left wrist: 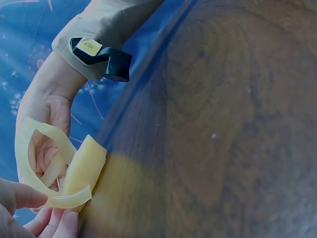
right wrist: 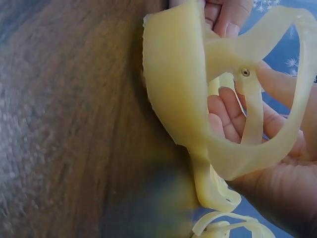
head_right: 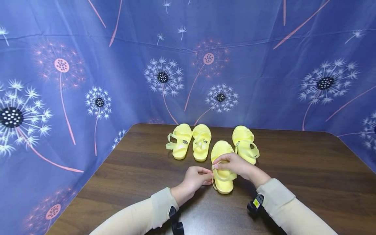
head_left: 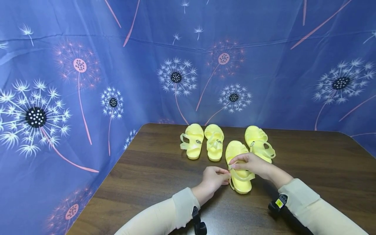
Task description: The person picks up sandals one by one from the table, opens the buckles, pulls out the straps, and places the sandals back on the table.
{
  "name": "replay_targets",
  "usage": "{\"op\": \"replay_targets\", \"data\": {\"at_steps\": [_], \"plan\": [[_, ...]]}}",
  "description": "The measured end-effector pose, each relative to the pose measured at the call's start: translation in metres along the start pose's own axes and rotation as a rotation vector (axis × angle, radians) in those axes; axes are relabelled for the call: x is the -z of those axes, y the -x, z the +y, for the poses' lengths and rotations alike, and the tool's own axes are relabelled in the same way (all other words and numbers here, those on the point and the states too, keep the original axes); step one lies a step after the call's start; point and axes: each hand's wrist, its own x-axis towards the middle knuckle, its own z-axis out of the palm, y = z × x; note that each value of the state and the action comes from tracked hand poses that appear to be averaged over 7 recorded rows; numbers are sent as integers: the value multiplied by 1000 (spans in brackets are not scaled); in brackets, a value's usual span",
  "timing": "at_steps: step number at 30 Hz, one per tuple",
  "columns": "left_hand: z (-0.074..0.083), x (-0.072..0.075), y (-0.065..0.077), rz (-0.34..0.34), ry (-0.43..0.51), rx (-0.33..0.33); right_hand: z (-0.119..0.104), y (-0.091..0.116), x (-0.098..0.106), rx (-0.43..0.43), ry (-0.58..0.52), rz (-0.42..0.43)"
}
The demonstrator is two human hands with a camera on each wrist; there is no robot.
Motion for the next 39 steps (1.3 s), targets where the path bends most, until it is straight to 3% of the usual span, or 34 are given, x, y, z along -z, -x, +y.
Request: {"op": "replay_targets", "data": {"at_steps": [8, 20, 28, 39], "plan": [[-1, 0, 1, 18, -93, -45, 3, 1, 3, -21, -71, -58], [-3, -4, -1, 48, -266, -112, 8, 0, 4, 7, -89, -56], [-6, -6, 0, 83, -274, -124, 12, 2, 4, 51, -105, -57], [1, -7, -3, 104, -230, -158, 8, 2, 5, 46, -55, -61]]}}
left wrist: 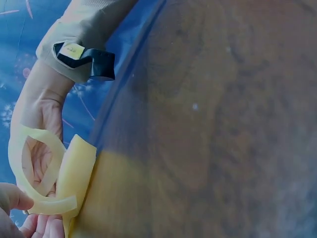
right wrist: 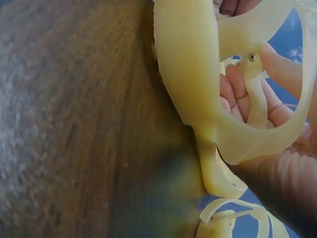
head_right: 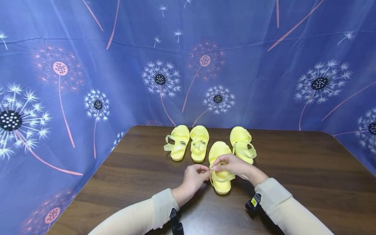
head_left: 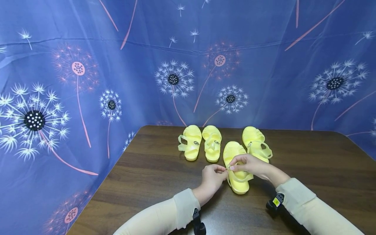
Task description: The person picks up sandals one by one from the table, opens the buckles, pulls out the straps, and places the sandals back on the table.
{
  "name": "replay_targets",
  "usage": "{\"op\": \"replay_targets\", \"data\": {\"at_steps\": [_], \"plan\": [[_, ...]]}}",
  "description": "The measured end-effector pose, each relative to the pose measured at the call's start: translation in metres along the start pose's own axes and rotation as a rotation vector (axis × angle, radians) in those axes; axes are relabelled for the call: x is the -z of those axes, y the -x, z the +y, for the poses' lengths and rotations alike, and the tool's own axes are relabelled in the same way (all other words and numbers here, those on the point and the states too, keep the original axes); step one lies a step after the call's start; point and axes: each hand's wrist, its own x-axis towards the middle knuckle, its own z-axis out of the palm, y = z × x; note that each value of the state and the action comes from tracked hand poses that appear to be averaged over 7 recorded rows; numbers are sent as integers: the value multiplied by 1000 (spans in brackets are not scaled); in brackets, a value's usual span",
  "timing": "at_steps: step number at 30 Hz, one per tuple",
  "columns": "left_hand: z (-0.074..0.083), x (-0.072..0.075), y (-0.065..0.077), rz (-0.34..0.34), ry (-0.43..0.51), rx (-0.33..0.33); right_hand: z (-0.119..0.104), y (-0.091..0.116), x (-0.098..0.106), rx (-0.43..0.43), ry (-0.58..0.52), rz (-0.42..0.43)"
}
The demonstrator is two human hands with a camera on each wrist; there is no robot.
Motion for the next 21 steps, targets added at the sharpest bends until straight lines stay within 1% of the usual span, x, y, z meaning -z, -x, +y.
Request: {"op": "replay_targets", "data": {"at_steps": [7, 10, 13, 17, 21], "plan": [[3, 1, 4, -26, 55, 59, 0, 0, -2, -9, 1, 20], [3, 3, 6, -53, 88, 88, 0, 1, -3, -9, 3, 22], [2, 4, 8, -88, 75, 109, 0, 2, -3, -17, 0, 22], [1, 5, 9, -115, 27, 94, 0, 3, -3, -31, -8, 25], [2, 6, 8, -117, 20, 78, -1, 2, -2, -33, -9, 25]]}}
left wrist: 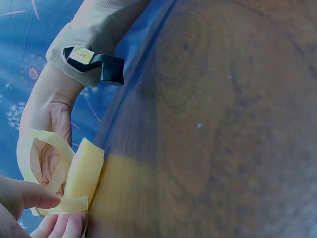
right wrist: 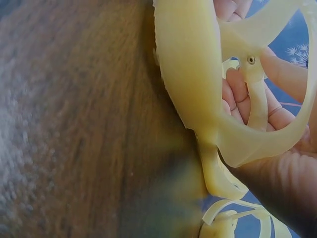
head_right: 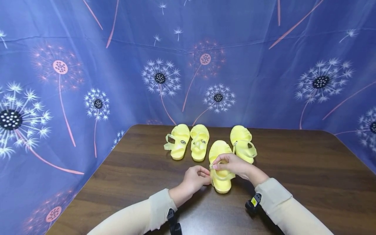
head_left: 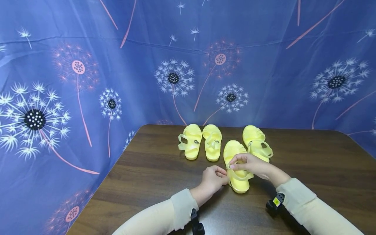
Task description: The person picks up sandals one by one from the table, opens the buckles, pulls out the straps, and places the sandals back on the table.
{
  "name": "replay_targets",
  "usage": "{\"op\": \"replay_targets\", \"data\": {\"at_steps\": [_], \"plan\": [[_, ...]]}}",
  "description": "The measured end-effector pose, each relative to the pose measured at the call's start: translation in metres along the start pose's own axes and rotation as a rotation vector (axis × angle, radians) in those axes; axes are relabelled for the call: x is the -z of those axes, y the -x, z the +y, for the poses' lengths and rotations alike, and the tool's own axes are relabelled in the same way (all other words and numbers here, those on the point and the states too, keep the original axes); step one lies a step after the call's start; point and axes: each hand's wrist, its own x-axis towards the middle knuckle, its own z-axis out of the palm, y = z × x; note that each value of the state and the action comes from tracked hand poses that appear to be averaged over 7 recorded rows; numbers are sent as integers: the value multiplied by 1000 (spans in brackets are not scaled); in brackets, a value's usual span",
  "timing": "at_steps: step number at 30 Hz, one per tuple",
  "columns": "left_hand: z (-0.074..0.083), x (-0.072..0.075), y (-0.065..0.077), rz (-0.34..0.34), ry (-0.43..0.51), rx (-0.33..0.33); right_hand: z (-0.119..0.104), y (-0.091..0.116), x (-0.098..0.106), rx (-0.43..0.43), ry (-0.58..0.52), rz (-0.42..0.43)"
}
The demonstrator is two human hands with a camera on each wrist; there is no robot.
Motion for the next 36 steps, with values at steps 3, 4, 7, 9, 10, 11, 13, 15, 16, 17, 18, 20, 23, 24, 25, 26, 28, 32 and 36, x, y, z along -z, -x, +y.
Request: {"op": "replay_targets", "data": {"at_steps": [3, 4, 7, 9, 10, 11, 13, 15, 16, 17, 18, 20, 23, 24, 25, 26, 28, 32, 36], "plan": [[1, 1, 0, 2, -17, -3, 0, 0, 0, 1, 4, 4], [1, 1, -1, 4, -25, -4, 0, 0, 0, 2, 2, 5], [0, 0, -1, 10, -51, -5, 1, 1, 0, 3, -8, 4], [0, 0, -1, 21, -65, -10, 2, 1, -1, 7, -16, 1], [-1, 0, -1, 28, -71, -16, 2, 1, -1, 6, -20, 0], [-1, -1, -1, 35, -80, -26, 2, 1, -1, 5, -21, 1], [-1, -2, -1, 53, -97, -44, 2, 1, -1, 2, -20, 5], [-2, -3, -2, 71, -111, -59, 3, 1, -1, -1, -18, 6], [-2, -3, -2, 80, -113, -64, 3, 0, -1, -3, -17, 7], [-2, -4, -2, 87, -114, -65, 3, 0, -1, -3, -17, 6], [-3, -4, -3, 93, -107, -65, 3, 0, -1, -2, -18, 4], [-4, -5, -3, 101, -87, -57, 3, 0, -1, 4, -20, -1], [-4, -6, -4, 111, -56, -44, 4, -1, -1, 11, -19, -3], [-4, -6, -4, 118, -48, -43, 4, -1, -2, 13, -17, -2], [-4, -6, -4, 126, -43, -43, 4, -1, -2, 15, -14, -2], [-3, -6, -5, 135, -34, -44, 4, -1, -2, 18, -7, 0], [-2, -6, -6, 152, -27, -46, 4, -1, -2, 23, 1, 4], [0, -6, -8, 156, -16, -36, 3, -2, -2, 28, 19, 13], [0, -6, -8, 150, -10, -20, 2, -2, -2, 19, 30, 24]]}}
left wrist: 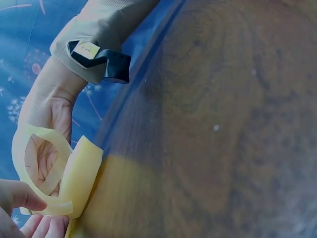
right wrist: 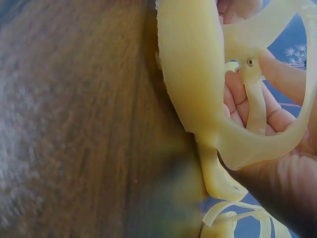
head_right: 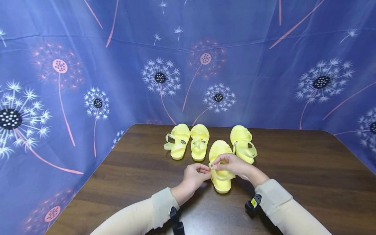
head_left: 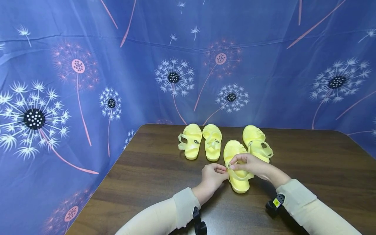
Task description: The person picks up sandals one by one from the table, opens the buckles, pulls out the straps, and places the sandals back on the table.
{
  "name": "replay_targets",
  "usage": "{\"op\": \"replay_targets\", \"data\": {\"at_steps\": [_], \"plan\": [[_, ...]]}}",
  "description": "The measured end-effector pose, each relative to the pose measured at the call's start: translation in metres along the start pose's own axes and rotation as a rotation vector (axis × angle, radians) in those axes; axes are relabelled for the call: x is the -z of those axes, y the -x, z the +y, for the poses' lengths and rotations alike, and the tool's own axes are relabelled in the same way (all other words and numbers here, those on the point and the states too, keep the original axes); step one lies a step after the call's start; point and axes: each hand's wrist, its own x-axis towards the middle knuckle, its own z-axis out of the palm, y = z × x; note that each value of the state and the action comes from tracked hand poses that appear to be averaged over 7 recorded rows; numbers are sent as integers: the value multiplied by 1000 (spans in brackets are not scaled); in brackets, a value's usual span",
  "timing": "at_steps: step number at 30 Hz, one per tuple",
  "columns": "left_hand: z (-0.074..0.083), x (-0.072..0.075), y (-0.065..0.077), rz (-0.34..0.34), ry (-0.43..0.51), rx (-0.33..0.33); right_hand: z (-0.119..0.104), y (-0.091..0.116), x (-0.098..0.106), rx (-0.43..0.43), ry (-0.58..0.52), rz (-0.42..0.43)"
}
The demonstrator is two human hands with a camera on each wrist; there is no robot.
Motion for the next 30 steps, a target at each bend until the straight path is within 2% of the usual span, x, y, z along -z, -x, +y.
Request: {"op": "replay_targets", "data": {"at_steps": [6, 12, 19, 30], "plan": [[-1, 2, 1, -22, -9, 18, -2, 1, -1, -8, -1, -4], [-1, 5, 3, -119, 102, 82, -2, 2, 0, -14, 4, 2], [-4, 7, 3, -143, 11, 37, -2, 0, -2, -20, 10, 12], [-6, 5, -2, -153, 7, 38, 0, -1, -2, -18, 7, 22]]}}
